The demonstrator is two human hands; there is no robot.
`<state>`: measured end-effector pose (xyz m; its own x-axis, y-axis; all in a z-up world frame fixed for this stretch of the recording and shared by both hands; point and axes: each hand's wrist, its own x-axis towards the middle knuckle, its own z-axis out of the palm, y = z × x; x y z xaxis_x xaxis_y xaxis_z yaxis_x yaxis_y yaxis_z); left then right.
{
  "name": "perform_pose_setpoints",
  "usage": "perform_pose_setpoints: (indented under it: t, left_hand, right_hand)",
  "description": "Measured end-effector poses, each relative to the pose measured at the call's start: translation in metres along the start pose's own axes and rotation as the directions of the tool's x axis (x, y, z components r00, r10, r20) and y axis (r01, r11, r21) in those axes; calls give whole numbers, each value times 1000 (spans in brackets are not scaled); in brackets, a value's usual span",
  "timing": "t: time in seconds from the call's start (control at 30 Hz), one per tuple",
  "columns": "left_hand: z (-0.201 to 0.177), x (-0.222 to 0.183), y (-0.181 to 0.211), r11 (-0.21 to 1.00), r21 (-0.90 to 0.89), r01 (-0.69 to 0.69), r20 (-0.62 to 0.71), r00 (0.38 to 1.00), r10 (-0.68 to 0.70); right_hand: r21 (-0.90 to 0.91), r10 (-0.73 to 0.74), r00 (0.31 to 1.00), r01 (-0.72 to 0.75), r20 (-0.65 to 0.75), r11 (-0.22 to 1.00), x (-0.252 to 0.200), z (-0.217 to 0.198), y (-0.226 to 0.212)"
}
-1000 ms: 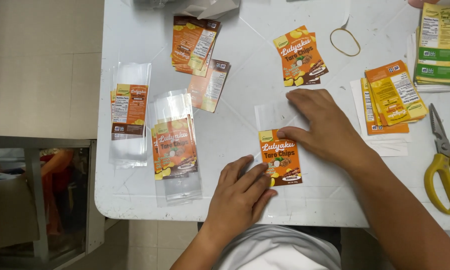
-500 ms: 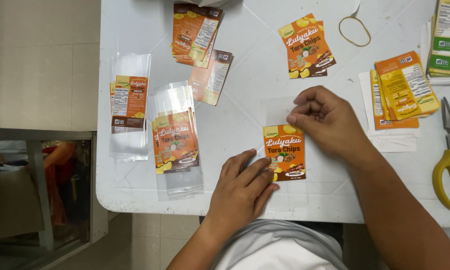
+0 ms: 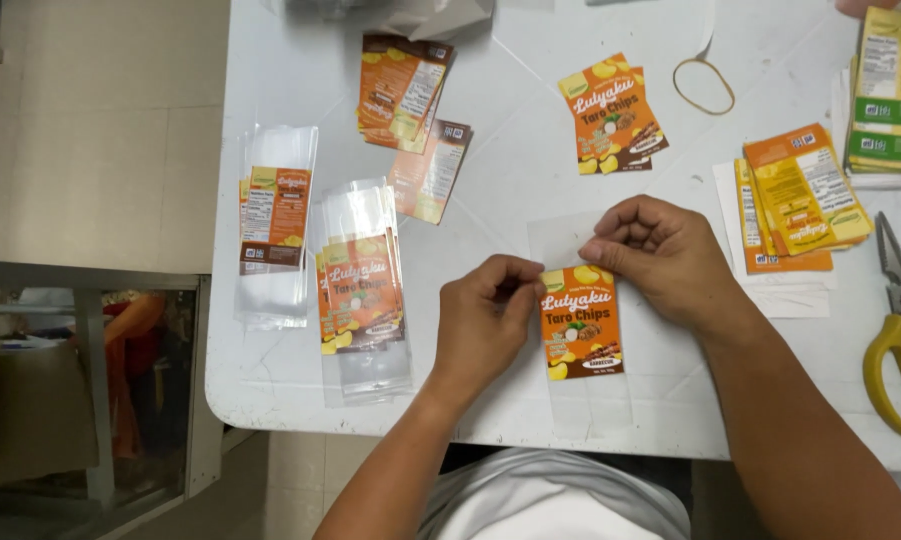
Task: Applying product labels to small plastic bags and organizing them on a work table.
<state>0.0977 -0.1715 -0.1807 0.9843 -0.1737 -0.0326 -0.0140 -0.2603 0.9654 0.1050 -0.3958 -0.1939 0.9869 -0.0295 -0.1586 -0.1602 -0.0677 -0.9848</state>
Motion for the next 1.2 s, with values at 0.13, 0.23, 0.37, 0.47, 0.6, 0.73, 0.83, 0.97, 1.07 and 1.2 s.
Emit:
perform_pose_setpoints:
  t: [0.13,0.23,0.37,0.47,0.6,0.73,0.83,0.97,1.07,1.2]
  left_hand:
    - [-1,-1,7,1000,-1,11,-31,999,-11]
    - [-6,-6,17,982,-120,148,6,989,-148]
    - [0,-11,8,907,-313,282,92,959,-267]
    - [0,-3,-3,841,-474,261,-14,953,-304]
    - [-7,-4,-8,834,-503,228,-65,952,-300]
    - [-26,-11,18,871,-437,224,-87,953,-289]
    - [-63,-24,16,999,-10,42,-249,968,-43]
    - [-113,-52,-1,821,569,50,-377,903,207]
    - [-127,-80,-14,727,675,127,-370,911,184]
    - [-112,-96,-32,631,771,81,-353,880,319]
  right_hand:
    - [-10,58,997,-58,-57,998,-4,3,-5]
    - [-8,72,989,-74,-127,997,-6,13,-19]
    - [116,125,988,-114,-88,987,-9,10,-10]
    - [237,38,961,-106,274,966,-8,-5,21]
    - [146,61,944,-114,324,983,-11,9,15]
    - [82,123,971,-142,205,986,-10,9,13]
    - [61,122,981,-132,152,989,-5,5,14]
    - [52,169,976,-177,134,983,-4,5,4]
    - [35,176,977,-181,121,983,-5,8,1]
    - [56,164,974,-175,158,983,-8,20,-2]
